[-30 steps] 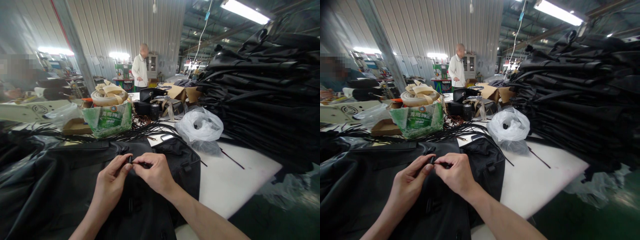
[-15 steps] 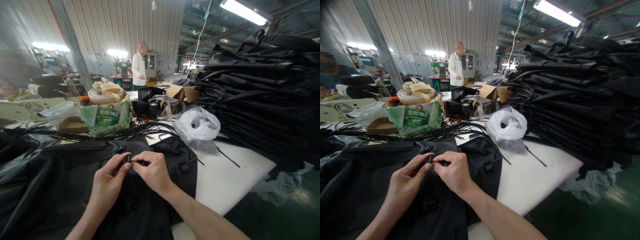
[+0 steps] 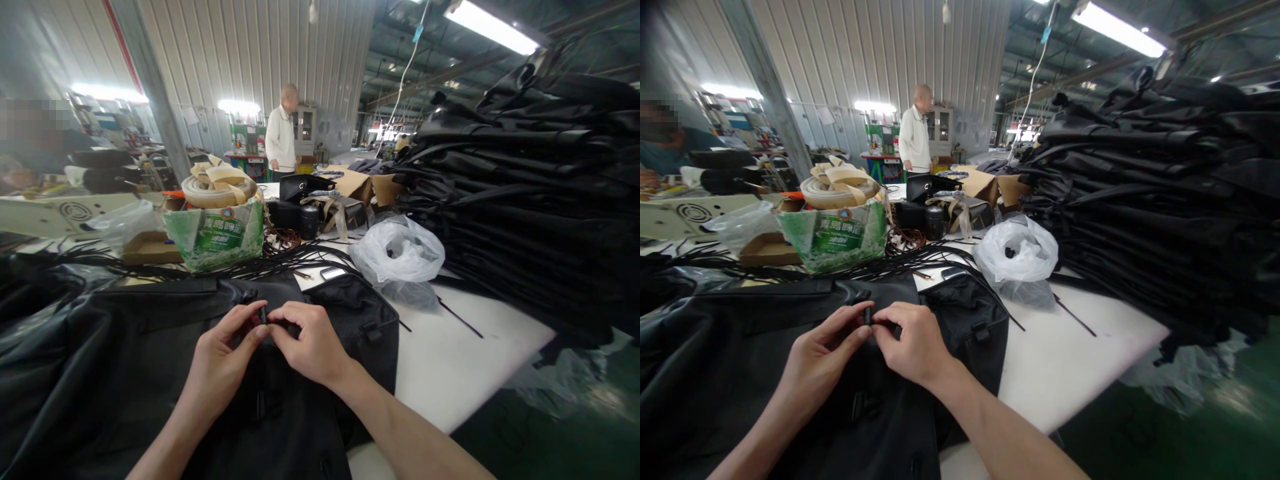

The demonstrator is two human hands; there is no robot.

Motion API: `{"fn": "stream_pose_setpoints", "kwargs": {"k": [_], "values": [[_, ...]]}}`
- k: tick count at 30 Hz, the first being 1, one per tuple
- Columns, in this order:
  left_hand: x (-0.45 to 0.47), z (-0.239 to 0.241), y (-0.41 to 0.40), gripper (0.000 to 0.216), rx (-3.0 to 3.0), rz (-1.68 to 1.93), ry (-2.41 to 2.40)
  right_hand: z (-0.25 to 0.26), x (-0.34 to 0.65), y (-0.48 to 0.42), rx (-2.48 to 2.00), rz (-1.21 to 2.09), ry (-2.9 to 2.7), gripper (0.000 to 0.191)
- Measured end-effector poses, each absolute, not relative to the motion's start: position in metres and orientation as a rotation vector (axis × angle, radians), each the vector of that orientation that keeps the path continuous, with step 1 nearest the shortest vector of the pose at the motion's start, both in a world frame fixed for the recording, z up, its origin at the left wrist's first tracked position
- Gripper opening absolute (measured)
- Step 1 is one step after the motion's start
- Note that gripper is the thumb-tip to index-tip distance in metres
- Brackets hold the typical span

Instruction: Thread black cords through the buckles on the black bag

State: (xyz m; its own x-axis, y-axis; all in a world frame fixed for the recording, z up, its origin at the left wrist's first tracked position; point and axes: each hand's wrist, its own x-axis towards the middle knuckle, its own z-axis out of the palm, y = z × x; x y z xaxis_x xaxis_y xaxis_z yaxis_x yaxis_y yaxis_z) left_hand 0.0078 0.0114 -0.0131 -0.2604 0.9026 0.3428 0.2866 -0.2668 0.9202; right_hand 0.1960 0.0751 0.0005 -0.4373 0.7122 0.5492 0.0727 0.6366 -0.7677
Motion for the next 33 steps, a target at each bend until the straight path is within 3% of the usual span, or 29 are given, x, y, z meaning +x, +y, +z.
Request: {"fn": "stream_pose_setpoints", "kwargs": {"k": [6, 12, 18, 33], "values": [[0.008, -0.004, 0.009, 0.075, 1.250, 1.542, 1.475, -0.003, 0.195, 0.077, -0.632, 0.725, -1.830, 0.011], [0.000, 0.005, 0.003, 0.042, 1.414, 1.430, 1.674, -0.007, 0.197, 0.079, -0.584, 0.586, -1.920, 0.016], [0.004, 0.002, 0.001, 0.029, 1.563, 1.419, 1.704, -0.011, 0.199, 0.081, -0.606, 0.359, -2.077, 0.017], [-0.001, 0.004, 0.002, 0.045, 1.426, 1.257, 1.746, -0.010, 0.203, 0.081, -0.611, 0.051, -2.244, 0.018]]}}
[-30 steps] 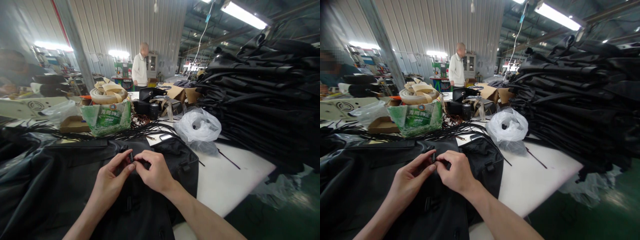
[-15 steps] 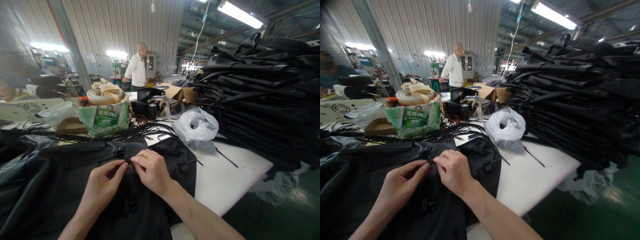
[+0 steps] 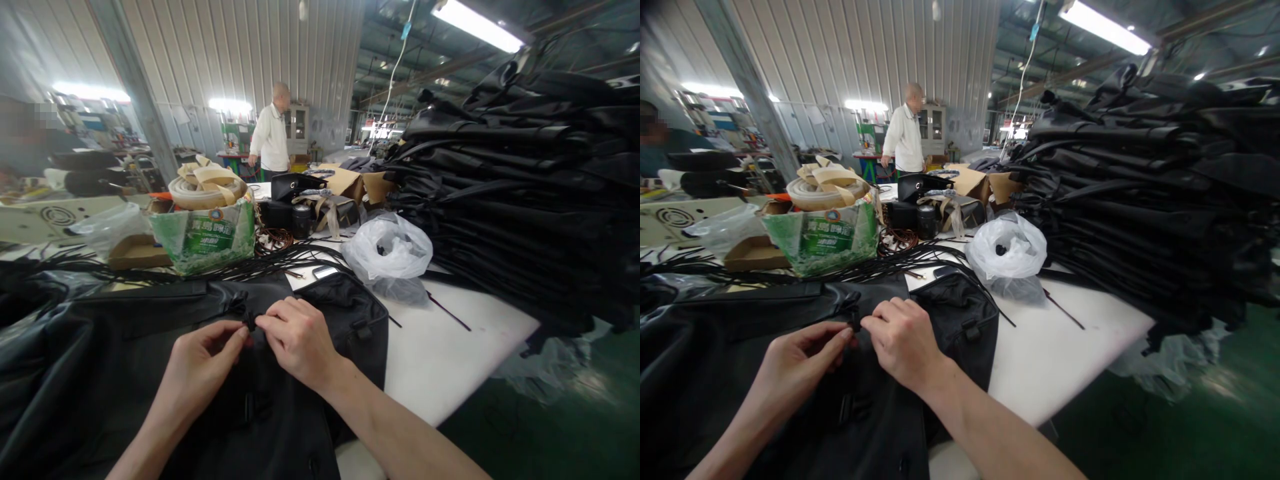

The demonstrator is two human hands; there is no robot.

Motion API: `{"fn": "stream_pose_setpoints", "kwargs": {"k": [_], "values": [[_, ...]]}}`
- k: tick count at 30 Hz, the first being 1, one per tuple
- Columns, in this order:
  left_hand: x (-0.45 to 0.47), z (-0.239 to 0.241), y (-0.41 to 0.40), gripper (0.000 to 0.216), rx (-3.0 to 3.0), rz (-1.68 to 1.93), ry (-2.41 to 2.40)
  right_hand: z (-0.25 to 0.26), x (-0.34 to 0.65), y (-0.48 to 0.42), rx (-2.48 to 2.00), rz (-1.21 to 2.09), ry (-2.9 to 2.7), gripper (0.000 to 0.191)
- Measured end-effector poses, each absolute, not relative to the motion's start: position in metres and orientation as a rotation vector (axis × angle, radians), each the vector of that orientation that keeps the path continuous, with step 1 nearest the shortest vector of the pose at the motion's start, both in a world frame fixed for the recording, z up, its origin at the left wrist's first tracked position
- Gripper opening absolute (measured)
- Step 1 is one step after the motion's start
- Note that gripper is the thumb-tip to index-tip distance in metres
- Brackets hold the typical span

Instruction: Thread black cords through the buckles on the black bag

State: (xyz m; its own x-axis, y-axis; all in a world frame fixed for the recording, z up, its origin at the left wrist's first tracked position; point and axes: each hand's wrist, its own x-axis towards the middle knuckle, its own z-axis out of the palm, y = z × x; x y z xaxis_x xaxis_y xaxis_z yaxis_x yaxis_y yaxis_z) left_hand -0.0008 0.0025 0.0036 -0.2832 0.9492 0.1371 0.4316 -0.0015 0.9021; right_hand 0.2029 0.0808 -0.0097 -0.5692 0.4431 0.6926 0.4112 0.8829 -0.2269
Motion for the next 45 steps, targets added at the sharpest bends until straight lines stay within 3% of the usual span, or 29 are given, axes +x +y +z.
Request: {"fn": "stream_pose_setpoints", "kwargs": {"k": [22, 25, 31, 36, 45], "values": [[0.000, 0.002, 0.007, 0.053, 1.366, 1.253, 1.757, -0.013, 0.200, 0.079, -0.609, 0.194, -2.224, 0.006], [0.001, 0.003, 0.007, 0.054, 1.344, 1.263, 1.759, -0.011, 0.201, 0.079, -0.607, 0.241, -2.170, 0.015], [0.004, 0.004, 0.006, 0.050, 1.366, 1.256, 1.716, -0.004, 0.202, 0.080, -0.527, 0.264, -2.139, 0.052], [0.006, 0.003, 0.005, 0.044, 1.403, 1.261, 1.683, -0.010, 0.198, 0.082, -0.477, 0.283, -2.195, 0.030], [0.007, 0.005, 0.004, 0.048, 1.264, 1.295, 1.614, -0.011, 0.196, 0.077, -0.492, 0.406, -2.129, 0.031]]}}
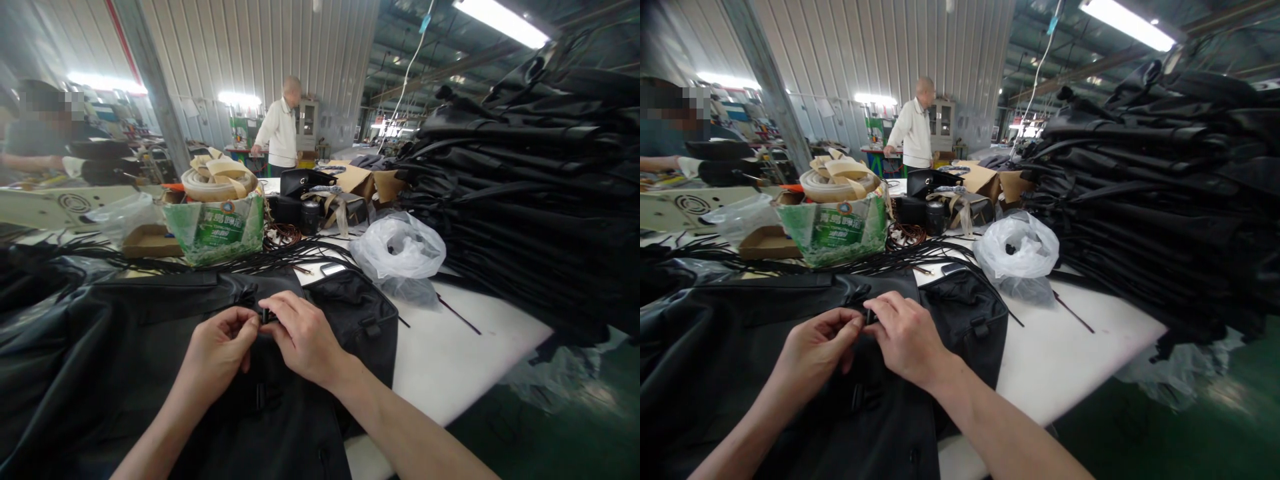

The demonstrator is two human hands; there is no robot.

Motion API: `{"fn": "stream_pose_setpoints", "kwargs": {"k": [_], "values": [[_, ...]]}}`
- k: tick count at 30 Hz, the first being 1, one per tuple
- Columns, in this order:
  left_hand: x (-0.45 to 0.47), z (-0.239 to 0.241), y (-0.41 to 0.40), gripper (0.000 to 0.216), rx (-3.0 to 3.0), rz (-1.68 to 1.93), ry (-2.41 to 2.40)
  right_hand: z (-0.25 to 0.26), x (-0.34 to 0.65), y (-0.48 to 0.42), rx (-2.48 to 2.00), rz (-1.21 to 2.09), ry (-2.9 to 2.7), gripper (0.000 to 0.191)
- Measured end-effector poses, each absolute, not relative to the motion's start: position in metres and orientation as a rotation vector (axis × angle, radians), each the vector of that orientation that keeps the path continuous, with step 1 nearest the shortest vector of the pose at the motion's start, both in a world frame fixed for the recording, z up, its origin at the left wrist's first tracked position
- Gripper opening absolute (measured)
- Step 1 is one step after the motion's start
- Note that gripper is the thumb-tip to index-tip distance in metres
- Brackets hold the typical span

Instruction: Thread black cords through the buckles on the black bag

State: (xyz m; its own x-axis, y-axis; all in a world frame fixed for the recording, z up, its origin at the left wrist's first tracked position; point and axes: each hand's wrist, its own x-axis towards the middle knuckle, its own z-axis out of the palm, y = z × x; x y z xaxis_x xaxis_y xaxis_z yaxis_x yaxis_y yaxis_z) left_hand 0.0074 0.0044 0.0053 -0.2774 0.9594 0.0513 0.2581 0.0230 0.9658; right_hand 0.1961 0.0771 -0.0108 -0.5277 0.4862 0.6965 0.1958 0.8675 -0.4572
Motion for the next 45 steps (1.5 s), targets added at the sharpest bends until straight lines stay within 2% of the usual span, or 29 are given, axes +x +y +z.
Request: {"fn": "stream_pose_setpoints", "kwargs": {"k": [6, 10, 23, 29, 38, 45], "values": [[0.005, 0.011, 0.003, 0.049, 1.039, 1.409, 1.376, -0.012, 0.198, 0.081, -0.413, 0.528, -2.012, 0.034], [0.006, 0.010, 0.003, 0.059, 1.207, 1.232, 1.393, -0.012, 0.200, 0.083, -0.398, 0.533, -2.025, 0.034], [0.005, 0.009, 0.004, 0.044, 1.569, 1.199, 1.590, -0.018, 0.201, 0.088, -0.370, 0.461, -2.139, 0.029], [-0.001, 0.004, 0.005, 0.036, 1.551, 1.157, 1.617, -0.019, 0.200, 0.085, -0.379, 0.482, -2.160, 0.032], [0.004, 0.008, 0.002, 0.057, 1.387, 1.133, 1.583, -0.018, 0.201, 0.085, -0.413, 0.528, -2.120, 0.033], [-0.005, 0.005, 0.004, 0.049, 1.410, 1.110, 1.636, -0.018, 0.201, 0.086, -0.376, 0.515, -2.139, 0.031]]}}
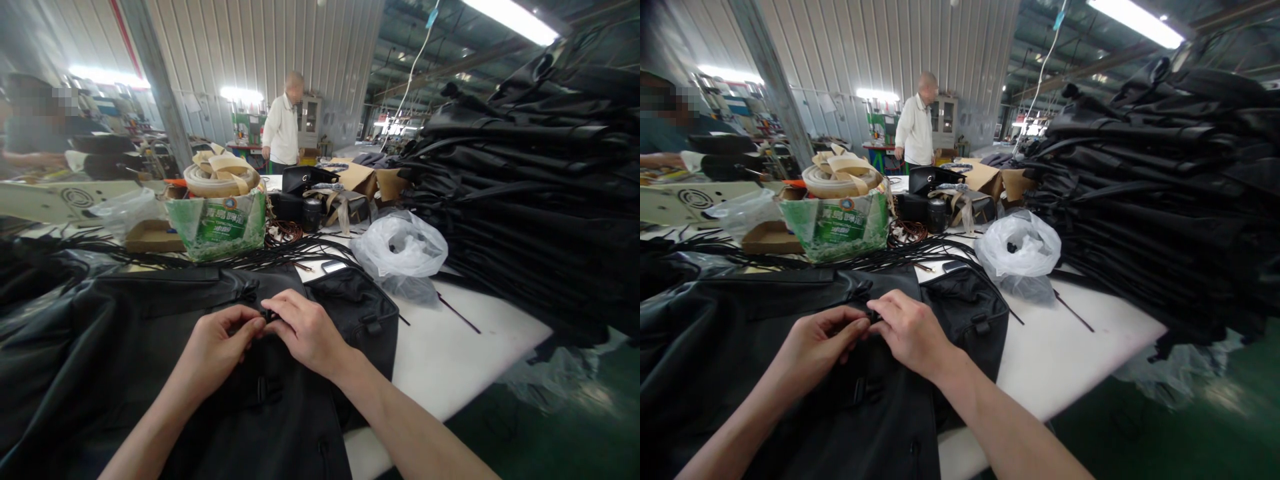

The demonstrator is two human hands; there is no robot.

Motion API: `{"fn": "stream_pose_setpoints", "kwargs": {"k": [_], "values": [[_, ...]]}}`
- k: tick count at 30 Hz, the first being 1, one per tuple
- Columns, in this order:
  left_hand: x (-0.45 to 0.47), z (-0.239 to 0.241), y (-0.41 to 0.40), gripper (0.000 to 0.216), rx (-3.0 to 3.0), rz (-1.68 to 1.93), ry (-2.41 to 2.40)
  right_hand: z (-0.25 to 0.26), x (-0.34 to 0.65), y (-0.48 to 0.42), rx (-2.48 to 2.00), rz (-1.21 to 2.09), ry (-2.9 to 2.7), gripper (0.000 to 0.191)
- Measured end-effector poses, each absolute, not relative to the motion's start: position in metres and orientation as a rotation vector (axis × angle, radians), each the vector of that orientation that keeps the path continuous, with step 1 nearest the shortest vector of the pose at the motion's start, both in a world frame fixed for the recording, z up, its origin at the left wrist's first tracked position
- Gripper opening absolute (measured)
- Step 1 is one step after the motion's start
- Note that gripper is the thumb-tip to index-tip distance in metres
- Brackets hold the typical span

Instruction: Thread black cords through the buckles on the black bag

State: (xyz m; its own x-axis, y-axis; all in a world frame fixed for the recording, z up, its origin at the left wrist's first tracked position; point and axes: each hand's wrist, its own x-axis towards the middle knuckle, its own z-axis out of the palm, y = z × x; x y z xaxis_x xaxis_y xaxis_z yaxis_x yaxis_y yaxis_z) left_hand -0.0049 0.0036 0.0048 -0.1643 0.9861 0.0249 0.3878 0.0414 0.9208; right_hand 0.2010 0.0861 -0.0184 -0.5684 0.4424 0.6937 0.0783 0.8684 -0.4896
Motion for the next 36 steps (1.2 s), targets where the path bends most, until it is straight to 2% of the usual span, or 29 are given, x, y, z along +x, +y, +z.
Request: {"fn": "stream_pose_setpoints", "kwargs": {"k": [14, 23, 26, 36], "values": [[0.004, -0.002, 0.004, 0.068, 1.176, 1.048, 1.486, -0.021, 0.203, 0.086, -0.371, 0.502, -2.153, 0.025], [0.010, -0.006, 0.003, 0.068, 1.101, 1.128, 1.403, -0.017, 0.199, 0.085, -0.378, 0.613, -2.127, 0.033], [0.013, -0.003, 0.003, 0.072, 1.029, 1.151, 1.338, -0.015, 0.198, 0.083, -0.385, 0.635, -2.113, 0.034], [0.010, 0.000, 0.004, 0.067, 0.968, 1.274, 1.334, -0.016, 0.199, 0.084, -0.440, 0.631, -2.046, 0.034]]}}
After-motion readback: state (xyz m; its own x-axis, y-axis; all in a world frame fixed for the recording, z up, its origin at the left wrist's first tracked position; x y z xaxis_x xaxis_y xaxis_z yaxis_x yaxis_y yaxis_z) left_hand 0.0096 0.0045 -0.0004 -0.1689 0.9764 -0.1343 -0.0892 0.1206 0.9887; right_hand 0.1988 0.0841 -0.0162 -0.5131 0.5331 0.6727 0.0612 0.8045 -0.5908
